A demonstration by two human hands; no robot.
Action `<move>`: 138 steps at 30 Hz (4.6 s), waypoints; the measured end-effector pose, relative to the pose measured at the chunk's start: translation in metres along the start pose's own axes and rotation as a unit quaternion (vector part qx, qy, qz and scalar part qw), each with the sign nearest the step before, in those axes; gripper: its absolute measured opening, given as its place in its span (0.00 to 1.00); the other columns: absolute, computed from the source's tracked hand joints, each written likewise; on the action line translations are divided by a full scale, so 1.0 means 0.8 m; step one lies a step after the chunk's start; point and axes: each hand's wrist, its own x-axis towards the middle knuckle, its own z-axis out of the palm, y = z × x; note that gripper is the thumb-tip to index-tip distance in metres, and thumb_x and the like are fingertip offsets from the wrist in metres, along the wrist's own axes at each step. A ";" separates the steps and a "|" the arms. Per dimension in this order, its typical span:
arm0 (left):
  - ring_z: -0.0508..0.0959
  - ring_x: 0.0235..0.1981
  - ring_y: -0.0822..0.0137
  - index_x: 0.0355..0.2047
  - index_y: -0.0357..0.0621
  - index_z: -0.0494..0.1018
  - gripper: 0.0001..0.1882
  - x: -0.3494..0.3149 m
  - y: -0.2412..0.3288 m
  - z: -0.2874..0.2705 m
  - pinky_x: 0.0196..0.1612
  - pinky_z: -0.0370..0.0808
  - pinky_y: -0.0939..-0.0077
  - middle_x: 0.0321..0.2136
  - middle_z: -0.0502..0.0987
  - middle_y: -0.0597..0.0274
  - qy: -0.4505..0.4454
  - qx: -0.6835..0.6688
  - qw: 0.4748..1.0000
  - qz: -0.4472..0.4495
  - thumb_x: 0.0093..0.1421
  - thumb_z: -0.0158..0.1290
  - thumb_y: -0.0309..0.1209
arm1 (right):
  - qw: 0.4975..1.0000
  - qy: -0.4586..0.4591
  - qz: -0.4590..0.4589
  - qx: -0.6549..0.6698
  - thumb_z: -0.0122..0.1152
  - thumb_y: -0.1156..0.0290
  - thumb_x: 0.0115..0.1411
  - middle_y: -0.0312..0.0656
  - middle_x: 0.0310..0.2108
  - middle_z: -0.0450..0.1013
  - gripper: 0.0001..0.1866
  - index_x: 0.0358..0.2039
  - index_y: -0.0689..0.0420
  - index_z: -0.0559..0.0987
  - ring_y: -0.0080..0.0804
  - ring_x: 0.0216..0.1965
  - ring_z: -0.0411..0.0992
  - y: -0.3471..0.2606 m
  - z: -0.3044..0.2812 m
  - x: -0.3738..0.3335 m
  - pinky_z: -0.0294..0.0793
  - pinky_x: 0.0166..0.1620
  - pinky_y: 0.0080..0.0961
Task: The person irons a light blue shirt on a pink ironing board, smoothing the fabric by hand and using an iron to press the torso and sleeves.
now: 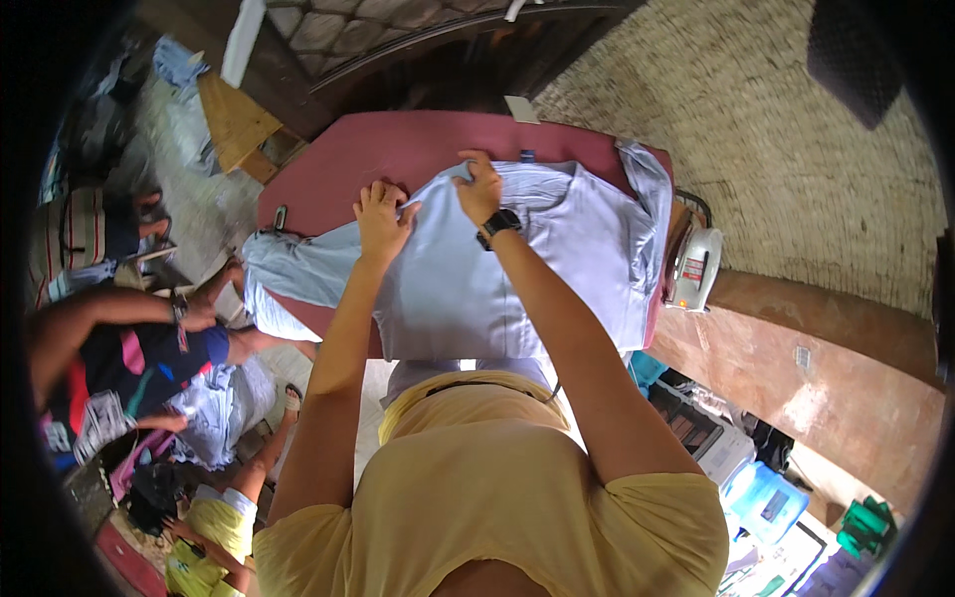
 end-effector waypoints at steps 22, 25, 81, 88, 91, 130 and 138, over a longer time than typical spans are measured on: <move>0.73 0.45 0.54 0.50 0.48 0.73 0.16 0.068 0.282 0.187 0.51 0.67 0.59 0.43 0.76 0.58 -0.084 -0.167 0.968 0.170 0.61 0.55 0.28 | 0.930 -0.026 -0.124 -0.345 0.64 0.73 0.54 0.46 0.42 0.73 0.17 0.45 0.55 0.73 0.50 0.47 0.69 0.090 -0.350 0.030 0.69 0.48 0.45; 0.72 0.44 0.56 0.48 0.52 0.75 0.15 0.064 0.298 0.220 0.50 0.67 0.57 0.42 0.75 0.61 -0.048 -0.119 0.978 0.162 0.60 0.57 0.30 | 0.916 -0.029 -0.090 -0.389 0.66 0.67 0.55 0.40 0.41 0.75 0.15 0.42 0.52 0.74 0.45 0.47 0.70 0.103 -0.357 0.031 0.68 0.48 0.44; 0.58 0.67 0.54 0.63 0.43 0.62 0.30 -0.027 0.233 0.101 0.68 0.55 0.56 0.66 0.59 0.57 -0.170 0.062 0.947 0.266 0.63 0.53 0.38 | 0.941 0.069 -0.186 -0.273 0.69 0.64 0.53 0.42 0.44 0.69 0.17 0.43 0.50 0.78 0.49 0.46 0.63 0.079 -0.293 0.045 0.64 0.48 0.45; 0.54 0.69 0.55 0.67 0.39 0.55 0.33 0.007 0.268 0.166 0.71 0.50 0.54 0.69 0.54 0.58 -0.190 0.030 0.934 0.302 0.66 0.49 0.41 | 0.955 0.036 -0.138 -0.259 0.71 0.60 0.51 0.33 0.35 0.73 0.11 0.33 0.47 0.80 0.45 0.44 0.65 0.113 -0.287 0.078 0.63 0.47 0.44; 0.52 0.70 0.55 0.67 0.40 0.55 0.33 0.009 0.272 0.166 0.71 0.49 0.55 0.69 0.54 0.58 -0.193 0.035 0.935 0.295 0.67 0.48 0.42 | 0.930 0.149 -0.226 -0.251 0.70 0.61 0.52 0.37 0.35 0.74 0.13 0.37 0.49 0.80 0.45 0.41 0.69 0.120 -0.329 0.070 0.64 0.46 0.43; 0.81 0.32 0.66 0.31 0.43 0.83 0.08 0.175 0.248 0.231 0.39 0.78 0.73 0.30 0.80 0.60 -0.261 -0.240 0.925 0.136 0.49 0.62 0.21 | 0.935 0.142 0.143 -0.292 0.60 0.38 0.57 0.59 0.22 0.76 0.32 0.28 0.62 0.73 0.60 0.27 0.77 0.007 -0.310 -0.017 0.76 0.29 0.51; 0.84 0.31 0.68 0.30 0.41 0.84 0.09 0.202 0.262 0.219 0.39 0.79 0.73 0.27 0.84 0.57 -0.326 -0.189 0.918 0.122 0.46 0.65 0.23 | 0.958 0.106 0.121 -0.238 0.60 0.39 0.58 0.55 0.19 0.76 0.33 0.28 0.65 0.76 0.55 0.25 0.78 0.003 -0.328 -0.010 0.78 0.29 0.46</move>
